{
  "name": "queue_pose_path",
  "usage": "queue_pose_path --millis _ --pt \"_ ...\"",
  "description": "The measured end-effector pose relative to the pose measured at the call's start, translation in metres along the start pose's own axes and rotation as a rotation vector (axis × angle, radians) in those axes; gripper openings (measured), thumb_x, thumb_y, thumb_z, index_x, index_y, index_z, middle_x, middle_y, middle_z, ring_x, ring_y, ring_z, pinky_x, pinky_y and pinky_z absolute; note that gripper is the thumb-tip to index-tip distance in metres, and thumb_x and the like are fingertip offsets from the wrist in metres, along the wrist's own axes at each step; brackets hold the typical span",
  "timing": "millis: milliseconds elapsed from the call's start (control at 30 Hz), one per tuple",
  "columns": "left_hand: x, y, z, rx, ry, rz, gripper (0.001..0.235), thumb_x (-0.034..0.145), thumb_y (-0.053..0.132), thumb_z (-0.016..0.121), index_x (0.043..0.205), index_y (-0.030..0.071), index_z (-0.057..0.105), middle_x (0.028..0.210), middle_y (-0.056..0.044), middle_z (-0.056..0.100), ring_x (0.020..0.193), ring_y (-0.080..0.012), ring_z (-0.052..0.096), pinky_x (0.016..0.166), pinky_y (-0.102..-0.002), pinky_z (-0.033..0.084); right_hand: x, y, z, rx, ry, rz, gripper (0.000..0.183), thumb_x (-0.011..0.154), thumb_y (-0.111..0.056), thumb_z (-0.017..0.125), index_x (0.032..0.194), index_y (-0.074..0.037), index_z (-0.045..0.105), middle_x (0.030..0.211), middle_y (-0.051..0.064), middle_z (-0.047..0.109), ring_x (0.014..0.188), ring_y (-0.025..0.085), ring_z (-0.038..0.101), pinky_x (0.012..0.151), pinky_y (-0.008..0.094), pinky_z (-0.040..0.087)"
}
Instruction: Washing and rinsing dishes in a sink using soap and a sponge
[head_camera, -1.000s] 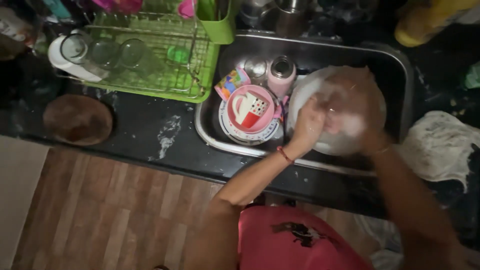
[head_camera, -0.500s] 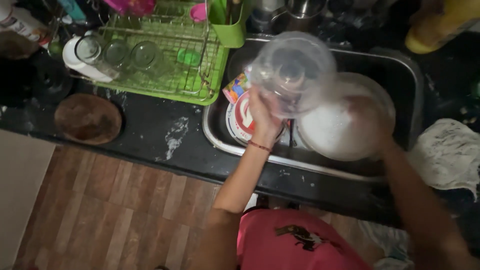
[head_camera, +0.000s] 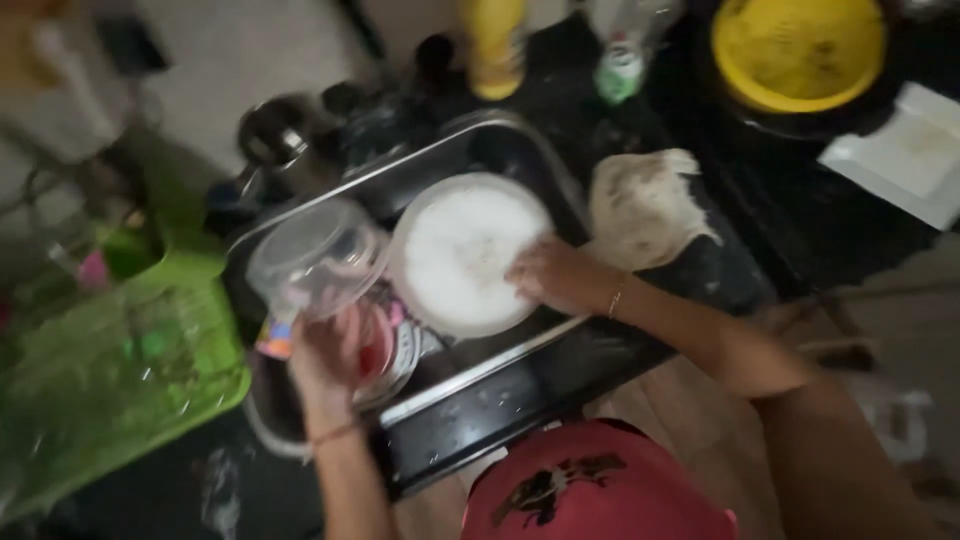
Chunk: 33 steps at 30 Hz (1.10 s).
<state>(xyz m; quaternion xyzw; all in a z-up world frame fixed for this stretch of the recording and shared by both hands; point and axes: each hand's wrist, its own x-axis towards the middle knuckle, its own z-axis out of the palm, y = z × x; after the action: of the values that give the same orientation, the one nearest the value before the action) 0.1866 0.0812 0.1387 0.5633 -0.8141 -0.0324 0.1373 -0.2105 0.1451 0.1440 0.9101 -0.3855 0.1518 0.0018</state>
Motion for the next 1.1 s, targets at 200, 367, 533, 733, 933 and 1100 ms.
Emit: queue_pose_path --millis 200,367,533,733,933,1100 --pt "-0.019 0.037 -0.082 -0.169 -0.189 -0.411 0.059 0.099 0.061 0.041 0.102 0.011 0.072 0.104 -0.018 0.071 0.098 -0.0399 0.067 0.077 -0.054 0.051 -0.035 0.004 -0.062 0.132 -0.044 0.030 0.027 0.108 -0.029 0.053 0.095 -0.011 0.068 0.097 0.006 0.067 0.101 0.027 0.059 0.101 0.043 0.041" --pt "-0.054 -0.016 0.002 -1.667 0.208 -0.496 0.032 0.099 0.001 0.036 0.131 0.003 0.039 0.130 -0.016 0.042 0.139 -0.0346 0.045 0.122 -0.052 0.041 -0.066 0.059 -0.123 -0.566 0.000 0.269 0.023 0.085 -0.017 0.060 0.104 -0.013 0.072 0.104 0.009 0.074 0.092 0.020 0.073 0.068 0.036 0.058" --pt "-0.016 0.157 -0.101 -1.092 0.171 -0.724 0.049 0.097 0.021 0.052 0.143 0.009 0.046 0.152 -0.011 0.050 0.138 -0.0230 0.049 0.114 -0.037 0.039 -0.184 0.198 -0.106 -0.214 0.214 0.759 0.038 0.096 -0.020 0.067 0.130 -0.002 0.069 0.129 0.021 0.069 0.121 0.041 0.061 0.103 0.050 0.044" --pt "0.042 0.157 0.007 -0.535 -0.080 0.054 0.042 0.095 0.020 0.059 0.137 0.016 0.060 0.145 -0.012 0.052 0.129 -0.0284 0.051 0.106 -0.037 0.043 -0.263 0.301 -0.096 -0.300 0.024 1.181 0.059 0.083 -0.014 0.062 0.139 0.003 0.061 0.136 0.029 0.060 0.127 0.055 0.046 0.093 0.065 0.049" --pt "0.089 0.164 0.102 -0.233 -0.735 0.093 0.081 0.097 0.032 0.062 0.159 0.007 0.016 0.159 -0.030 0.020 0.155 -0.0402 -0.003 0.123 -0.056 -0.001 -0.260 0.322 -0.101 -0.143 -0.212 1.365 0.060 0.086 -0.012 0.054 0.143 -0.026 0.067 0.115 0.033 0.070 0.106 0.052 0.066 0.083 0.055 0.058" --pt "0.072 0.081 0.274 0.350 -0.776 0.601 0.030 0.085 0.013 0.058 0.114 0.006 0.056 0.094 -0.011 0.067 0.082 -0.0292 0.069 0.082 -0.033 0.054 -0.294 0.334 -0.079 -0.415 -0.273 1.319 0.024 0.092 -0.016 0.060 0.105 -0.002 0.075 0.104 0.025 0.073 0.096 0.043 0.069 0.075 0.049 0.061"
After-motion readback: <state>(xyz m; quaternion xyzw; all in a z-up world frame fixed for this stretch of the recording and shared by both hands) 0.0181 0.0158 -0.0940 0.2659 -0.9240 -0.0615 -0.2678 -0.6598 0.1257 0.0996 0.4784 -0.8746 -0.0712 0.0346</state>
